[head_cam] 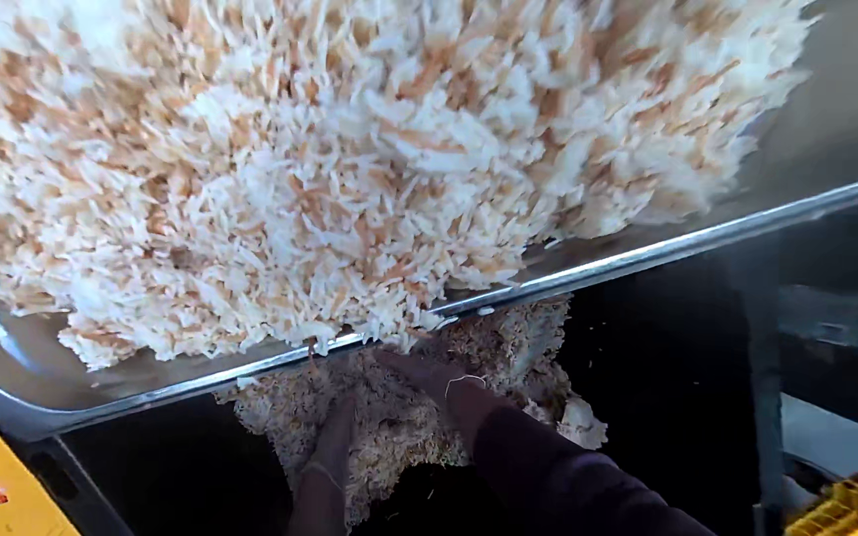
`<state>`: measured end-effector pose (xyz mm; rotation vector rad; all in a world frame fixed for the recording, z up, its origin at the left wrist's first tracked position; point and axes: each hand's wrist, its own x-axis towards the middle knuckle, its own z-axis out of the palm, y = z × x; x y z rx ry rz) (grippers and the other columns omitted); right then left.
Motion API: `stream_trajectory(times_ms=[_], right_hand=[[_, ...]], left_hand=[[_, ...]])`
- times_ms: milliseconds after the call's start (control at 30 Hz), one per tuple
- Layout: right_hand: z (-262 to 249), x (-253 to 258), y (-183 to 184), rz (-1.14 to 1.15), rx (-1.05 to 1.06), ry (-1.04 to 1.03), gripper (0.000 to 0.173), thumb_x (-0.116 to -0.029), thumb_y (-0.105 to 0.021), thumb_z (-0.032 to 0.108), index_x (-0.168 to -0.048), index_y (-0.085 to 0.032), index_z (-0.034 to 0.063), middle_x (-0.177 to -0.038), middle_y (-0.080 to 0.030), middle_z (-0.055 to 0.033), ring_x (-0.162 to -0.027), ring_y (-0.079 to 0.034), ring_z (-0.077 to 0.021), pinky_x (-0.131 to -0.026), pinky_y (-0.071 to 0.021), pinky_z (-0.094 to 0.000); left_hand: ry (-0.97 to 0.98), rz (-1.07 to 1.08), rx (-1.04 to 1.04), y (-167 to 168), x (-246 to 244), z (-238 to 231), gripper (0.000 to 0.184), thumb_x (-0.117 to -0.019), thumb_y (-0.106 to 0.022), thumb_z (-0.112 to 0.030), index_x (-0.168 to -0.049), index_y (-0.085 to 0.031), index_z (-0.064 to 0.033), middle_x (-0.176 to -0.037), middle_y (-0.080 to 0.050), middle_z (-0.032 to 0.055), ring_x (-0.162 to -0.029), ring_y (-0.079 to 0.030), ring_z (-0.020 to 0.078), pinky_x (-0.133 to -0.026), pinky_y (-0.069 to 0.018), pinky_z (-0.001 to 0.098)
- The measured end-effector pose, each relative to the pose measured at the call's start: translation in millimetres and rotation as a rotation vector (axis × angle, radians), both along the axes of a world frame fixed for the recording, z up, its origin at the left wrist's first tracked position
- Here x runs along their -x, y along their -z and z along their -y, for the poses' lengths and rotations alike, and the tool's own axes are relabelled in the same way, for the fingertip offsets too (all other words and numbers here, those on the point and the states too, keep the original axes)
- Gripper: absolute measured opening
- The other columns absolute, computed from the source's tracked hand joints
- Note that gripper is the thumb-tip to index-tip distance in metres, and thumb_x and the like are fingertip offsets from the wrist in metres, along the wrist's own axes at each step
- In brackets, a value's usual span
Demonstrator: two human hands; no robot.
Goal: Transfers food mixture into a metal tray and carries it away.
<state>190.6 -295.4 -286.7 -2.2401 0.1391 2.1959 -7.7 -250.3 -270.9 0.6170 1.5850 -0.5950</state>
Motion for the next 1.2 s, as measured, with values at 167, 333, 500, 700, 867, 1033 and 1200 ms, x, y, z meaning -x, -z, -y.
stream_trajectory(times_ms=[167, 333, 500, 700, 867, 1033, 1200], right_hand=[[20.6, 22.7, -10.0, -0.156, -0.125, 0.172, 0.067, -0.1054, -0.041, 0.059, -0.155, -0.045, 0.014, -0.159, -0.043, -0.0147, -0.147, -0.04, -0.0291, -0.118, -0.0334, -0.0536], [39.6, 43.6, -59.7, -0.061, 0.056, 0.449, 0.064, -0.1082, -0.037, 0.055, -0.152, -0.045, 0.0083, -0.153, -0.048, -0.0174, -0.14, -0.047, -0.0283, -0.113, -0.0398, -0.0499], [32.7, 43.2, -133.6, 0.093, -0.018, 0.66, 0.056, -0.1081, -0.04, 0.051, -0.145, -0.054, 0.0105, -0.14, -0.06, -0.0145, -0.128, -0.058, -0.025, -0.105, -0.0488, -0.0488], [-35.2, -6.6, -295.0, 0.231, -0.222, 0.82, 0.062, -0.1056, -0.05, 0.045, -0.152, -0.041, 0.0052, -0.14, -0.058, -0.018, -0.127, -0.059, -0.0267, -0.103, -0.0514, -0.048], [-104.4, -62.6, -365.5, 0.249, -0.583, 0.846, 0.045, -0.1065, -0.05, 0.043, -0.135, -0.056, 0.0082, -0.108, -0.07, -0.0091, -0.095, -0.07, -0.0165, -0.081, -0.0601, -0.0361], [-159.8, -103.0, -360.2, 0.363, -0.753, 0.683, 0.06, -0.0945, -0.062, 0.056, -0.138, -0.057, 0.0145, -0.118, -0.066, -0.0137, -0.103, -0.064, -0.0271, -0.083, -0.0541, -0.0494], [-194.1, -122.9, -337.5, 0.866, -1.009, 0.048, 0.042, -0.0932, -0.073, 0.031, -0.131, -0.069, 0.0126, -0.145, -0.054, -0.021, -0.135, -0.048, -0.041, -0.103, -0.0447, -0.0634]], left_hand=[[-0.337, -0.041, -0.016, 5.0, 4.5, 22.1, 0.074, -0.1011, -0.05, -0.06, -0.157, -0.037, -0.0142, -0.164, -0.033, 0.0128, -0.152, -0.03, 0.0314, -0.118, -0.0297, 0.0612], [-0.421, 0.016, -0.07, -33.3, -8.5, 35.5, 0.057, -0.1071, -0.046, -0.046, -0.154, -0.044, -0.0137, -0.158, -0.043, 0.011, -0.146, -0.04, 0.027, -0.115, -0.0359, 0.0554], [-0.535, 0.154, -0.11, -110.7, -28.2, 26.0, 0.045, -0.1097, -0.04, -0.033, -0.144, -0.051, -0.0058, -0.138, -0.059, 0.0163, -0.124, -0.058, 0.0247, -0.102, -0.0499, 0.048], [-0.633, 0.394, -0.221, -262.0, -80.3, -41.1, 0.044, -0.1099, -0.033, -0.031, -0.141, -0.045, -0.002, -0.117, -0.063, 0.0115, -0.101, -0.064, 0.0158, -0.087, -0.0563, 0.0386], [-0.669, 0.638, -0.442, -334.9, -132.0, -115.3, 0.038, -0.1062, -0.038, -0.026, -0.137, -0.049, -0.006, -0.107, -0.069, 0.0074, -0.093, -0.07, 0.0143, -0.078, -0.0619, 0.0365], [-0.56, 0.614, -0.665, -331.5, -174.1, -189.6, 0.055, -0.1004, -0.058, -0.019, -0.151, -0.04, -0.0069, -0.135, -0.057, 0.017, -0.117, -0.059, 0.0265, -0.095, -0.0512, 0.0481], [-0.044, 0.609, -1.07, -312.2, -178.0, -218.2, 0.057, -0.0937, -0.072, -0.026, -0.147, -0.053, -0.0174, -0.158, -0.04, 0.0127, -0.139, -0.044, 0.0327, -0.105, -0.0431, 0.0587]])
